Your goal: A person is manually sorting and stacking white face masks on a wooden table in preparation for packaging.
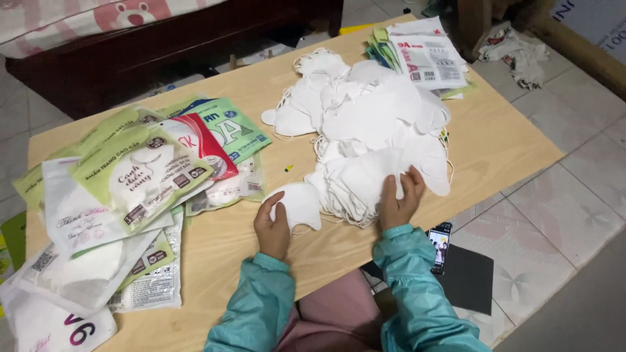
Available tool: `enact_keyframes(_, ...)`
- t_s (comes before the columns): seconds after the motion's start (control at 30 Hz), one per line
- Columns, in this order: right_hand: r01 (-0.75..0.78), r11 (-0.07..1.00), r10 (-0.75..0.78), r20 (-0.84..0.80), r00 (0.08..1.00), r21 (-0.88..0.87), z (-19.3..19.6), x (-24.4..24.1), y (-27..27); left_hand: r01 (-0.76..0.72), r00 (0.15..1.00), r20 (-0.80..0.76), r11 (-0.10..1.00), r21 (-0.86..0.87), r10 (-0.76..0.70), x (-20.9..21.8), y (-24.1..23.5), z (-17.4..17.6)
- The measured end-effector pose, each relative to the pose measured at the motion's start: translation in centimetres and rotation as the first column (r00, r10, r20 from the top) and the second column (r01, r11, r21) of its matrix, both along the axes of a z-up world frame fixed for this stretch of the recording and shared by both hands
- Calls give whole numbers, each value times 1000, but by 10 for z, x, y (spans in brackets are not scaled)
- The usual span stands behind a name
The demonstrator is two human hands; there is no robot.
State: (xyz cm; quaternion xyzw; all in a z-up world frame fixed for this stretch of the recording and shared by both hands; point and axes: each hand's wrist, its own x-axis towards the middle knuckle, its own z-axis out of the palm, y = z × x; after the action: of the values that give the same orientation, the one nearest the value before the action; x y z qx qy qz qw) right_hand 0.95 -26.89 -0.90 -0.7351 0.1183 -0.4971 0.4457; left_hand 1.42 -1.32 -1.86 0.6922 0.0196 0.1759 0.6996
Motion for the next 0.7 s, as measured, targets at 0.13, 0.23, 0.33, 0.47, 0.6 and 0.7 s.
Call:
enact_keyframes(0.13, 95, 961, -101, -9, 995, -260, 17, -20, -14, -10, 1000, -7, 1000, -23, 10, -2, 3, 0)
enact_keyframes(0.23, -43, 994, 50, -70, 996, 103, 34, -26, -21, 9, 998, -57, 1000, -5, -10, 5, 4, -3)
enact_keyframes(0.33, -209, 840, 220, 38, 975, 501, 48, -39, 2, 35, 997, -67, 999, -8, -36, -3, 9, -13)
enact_keyframes(0.47, -273, 755, 362, -31, 932, 596, 46, -38, 53, 153, 973, -146, 974, -168, -178, -2, 10, 8)
enact_keyframes(0.6, -346, 593, 583, -92, 807, 727, 7, -43, 86, 209, 915, -205, 840, -500, -349, 7, 12, -37)
enact_keyframes(0.7, -378, 568, 667, -141, 731, 731, 9, -41, 95, 163, 914, -223, 812, -560, -338, 17, 13, -65)
